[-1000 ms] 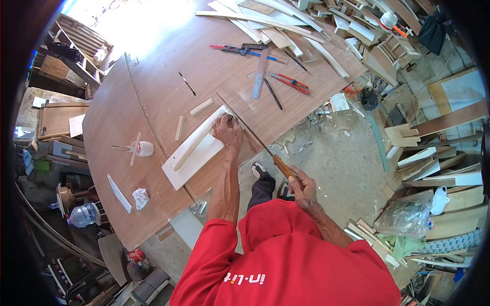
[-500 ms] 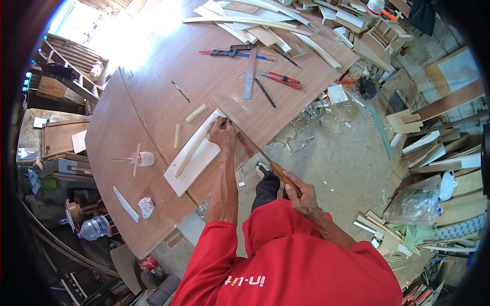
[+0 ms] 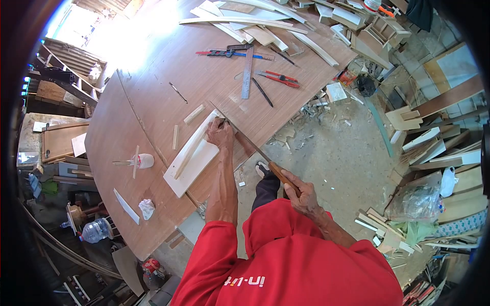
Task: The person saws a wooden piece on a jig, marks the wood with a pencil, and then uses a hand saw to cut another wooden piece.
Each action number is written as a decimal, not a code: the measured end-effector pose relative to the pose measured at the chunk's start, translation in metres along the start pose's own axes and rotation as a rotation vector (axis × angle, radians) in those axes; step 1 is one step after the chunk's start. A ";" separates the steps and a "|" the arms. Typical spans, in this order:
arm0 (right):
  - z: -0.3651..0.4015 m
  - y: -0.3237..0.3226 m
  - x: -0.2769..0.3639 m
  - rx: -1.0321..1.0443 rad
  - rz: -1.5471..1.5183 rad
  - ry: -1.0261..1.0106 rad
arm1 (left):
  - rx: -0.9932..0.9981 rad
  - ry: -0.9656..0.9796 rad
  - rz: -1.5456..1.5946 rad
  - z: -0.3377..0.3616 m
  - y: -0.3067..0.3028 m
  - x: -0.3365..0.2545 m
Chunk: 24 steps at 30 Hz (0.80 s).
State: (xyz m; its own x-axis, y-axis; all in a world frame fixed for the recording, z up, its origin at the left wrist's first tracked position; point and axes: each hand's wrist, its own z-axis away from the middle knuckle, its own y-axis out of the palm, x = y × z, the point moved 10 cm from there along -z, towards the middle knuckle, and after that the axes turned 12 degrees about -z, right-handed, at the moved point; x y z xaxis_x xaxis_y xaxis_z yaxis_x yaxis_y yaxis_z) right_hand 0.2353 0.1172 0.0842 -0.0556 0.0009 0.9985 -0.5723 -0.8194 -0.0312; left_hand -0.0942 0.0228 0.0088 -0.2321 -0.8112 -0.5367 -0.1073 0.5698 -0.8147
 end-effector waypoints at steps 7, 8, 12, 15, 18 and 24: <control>0.000 -0.002 -0.013 0.032 -0.003 0.143 | 0.064 -0.034 0.007 0.000 0.008 0.007; -0.002 -0.003 -0.008 0.013 -0.007 0.080 | 0.061 -0.017 0.024 -0.002 0.011 0.008; -0.001 -0.009 -0.005 -0.021 -0.041 0.008 | 0.071 -0.040 0.053 -0.002 0.010 0.007; -0.005 -0.007 -0.019 0.011 -0.087 0.119 | 0.082 -0.052 0.051 -0.003 0.013 0.011; -0.003 -0.011 -0.026 0.017 -0.118 0.178 | 0.081 -0.054 0.079 -0.005 0.017 0.014; -0.004 -0.019 -0.015 -0.043 -0.197 0.161 | 0.110 -0.101 0.019 -0.002 0.009 0.006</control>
State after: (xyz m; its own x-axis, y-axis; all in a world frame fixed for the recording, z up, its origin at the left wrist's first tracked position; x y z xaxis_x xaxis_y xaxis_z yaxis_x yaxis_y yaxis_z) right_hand 0.2443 0.1352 0.0696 -0.0677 0.2523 0.9653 -0.6190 -0.7694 0.1577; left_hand -0.0989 0.0239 -0.0013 -0.1340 -0.8126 -0.5672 0.0043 0.5719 -0.8203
